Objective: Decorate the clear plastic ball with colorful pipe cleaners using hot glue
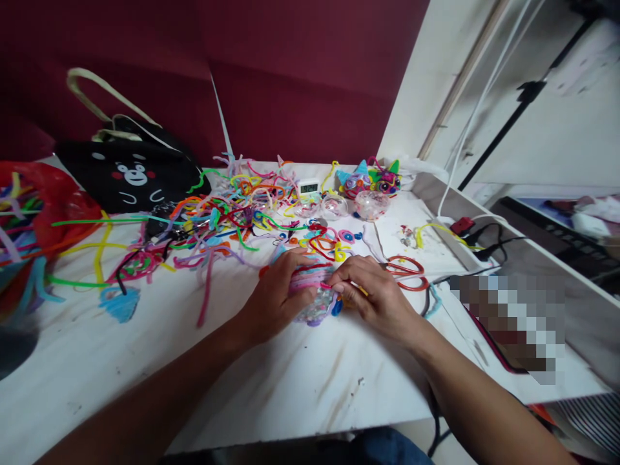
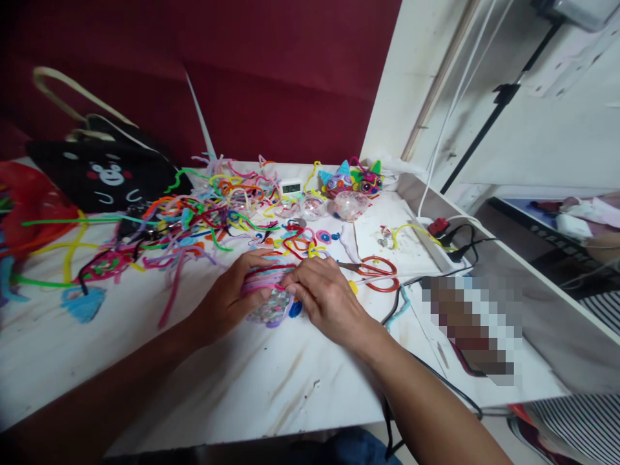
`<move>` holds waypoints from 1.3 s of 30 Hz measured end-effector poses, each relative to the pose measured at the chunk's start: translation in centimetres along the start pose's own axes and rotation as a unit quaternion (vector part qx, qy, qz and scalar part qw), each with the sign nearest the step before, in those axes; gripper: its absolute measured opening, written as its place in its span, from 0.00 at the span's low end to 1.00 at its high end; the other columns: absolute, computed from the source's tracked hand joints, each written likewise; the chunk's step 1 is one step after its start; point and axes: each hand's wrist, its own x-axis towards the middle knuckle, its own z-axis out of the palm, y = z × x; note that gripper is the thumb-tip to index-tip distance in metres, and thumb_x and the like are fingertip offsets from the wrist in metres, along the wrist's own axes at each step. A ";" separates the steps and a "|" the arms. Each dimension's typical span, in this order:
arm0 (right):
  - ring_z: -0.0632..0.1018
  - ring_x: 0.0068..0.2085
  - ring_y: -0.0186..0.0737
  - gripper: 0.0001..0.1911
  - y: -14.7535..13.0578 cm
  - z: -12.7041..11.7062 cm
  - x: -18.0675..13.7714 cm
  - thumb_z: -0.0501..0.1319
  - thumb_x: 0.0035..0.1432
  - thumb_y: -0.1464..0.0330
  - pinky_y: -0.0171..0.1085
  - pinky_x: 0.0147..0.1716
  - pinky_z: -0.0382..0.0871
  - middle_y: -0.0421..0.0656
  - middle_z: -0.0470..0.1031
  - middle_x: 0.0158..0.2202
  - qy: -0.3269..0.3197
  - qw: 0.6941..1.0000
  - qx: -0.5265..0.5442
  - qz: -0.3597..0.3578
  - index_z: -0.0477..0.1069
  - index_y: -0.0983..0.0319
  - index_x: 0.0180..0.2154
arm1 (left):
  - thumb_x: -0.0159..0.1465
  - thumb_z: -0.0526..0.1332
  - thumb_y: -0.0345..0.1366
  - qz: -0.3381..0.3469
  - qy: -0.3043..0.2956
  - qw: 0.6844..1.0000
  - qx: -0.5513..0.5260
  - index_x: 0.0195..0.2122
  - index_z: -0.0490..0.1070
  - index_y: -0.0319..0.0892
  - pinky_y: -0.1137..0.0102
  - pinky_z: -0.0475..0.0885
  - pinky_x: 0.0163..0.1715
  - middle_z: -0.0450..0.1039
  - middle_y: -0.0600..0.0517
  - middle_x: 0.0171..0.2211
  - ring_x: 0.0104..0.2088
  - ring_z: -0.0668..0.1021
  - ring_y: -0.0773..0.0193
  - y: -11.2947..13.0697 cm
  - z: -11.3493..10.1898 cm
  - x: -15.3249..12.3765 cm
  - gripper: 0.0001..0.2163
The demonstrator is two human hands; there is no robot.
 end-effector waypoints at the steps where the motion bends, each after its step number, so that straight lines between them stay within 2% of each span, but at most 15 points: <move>1: 0.74 0.39 0.41 0.06 0.0 0.0 0.0 0.57 0.70 0.70 0.42 0.41 0.63 0.44 0.76 0.35 0.000 1.000 -0.003 0.001 0.72 0.61 0.40 | 0.67 0.59 0.39 0.001 -0.001 1.000 -0.002 0.53 0.65 0.44 0.57 0.68 0.60 0.71 0.44 0.54 0.59 0.72 0.52 0.0 0.0 0.0 0.14; 16: 0.73 0.37 0.39 0.10 -0.1 0.4 0.3 0.53 0.73 0.67 0.42 0.41 0.61 0.43 0.73 0.33 -0.017 0.999 -0.040 0.006 0.69 0.60 0.37 | 0.67 0.59 0.40 -0.008 0.007 1.000 0.000 0.52 0.65 0.46 0.57 0.68 0.60 0.72 0.46 0.54 0.60 0.73 0.52 0.2 0.1 0.1 0.14; 23: 0.72 0.36 0.39 0.10 -0.3 0.4 0.4 0.53 0.73 0.68 0.41 0.40 0.60 0.42 0.72 0.33 -0.019 0.998 -0.063 0.004 0.69 0.61 0.37 | 0.66 0.59 0.39 -0.017 0.004 1.000 0.002 0.51 0.65 0.44 0.59 0.72 0.52 0.73 0.47 0.48 0.50 0.76 0.55 0.3 0.1 0.4 0.13; 30: 0.72 0.36 0.39 0.11 -0.5 0.4 0.5 0.51 0.73 0.68 0.41 0.40 0.60 0.43 0.72 0.32 -0.023 0.996 -0.088 0.005 0.69 0.61 0.37 | 0.63 0.60 0.38 -0.039 0.023 0.999 0.001 0.48 0.66 0.45 0.59 0.72 0.51 0.74 0.48 0.47 0.51 0.77 0.55 0.6 0.2 0.6 0.12; 35: 0.72 0.36 0.40 0.10 -0.6 0.5 0.6 0.53 0.72 0.69 0.41 0.40 0.60 0.43 0.72 0.33 -0.027 0.995 -0.100 0.005 0.70 0.62 0.38 | 0.60 0.59 0.36 -0.063 0.030 0.998 0.005 0.44 0.66 0.46 0.61 0.72 0.46 0.74 0.51 0.42 0.46 0.77 0.56 1.1 0.3 0.9 0.10; 39: 0.72 0.35 0.40 0.12 -0.8 0.3 0.7 0.52 0.73 0.68 0.41 0.39 0.60 0.44 0.73 0.33 -0.030 0.994 -0.102 -0.001 0.71 0.63 0.38 | 0.58 0.59 0.36 -0.085 0.046 0.995 -0.001 0.43 0.65 0.45 0.61 0.72 0.46 0.73 0.50 0.41 0.44 0.76 0.56 1.2 0.5 1.0 0.11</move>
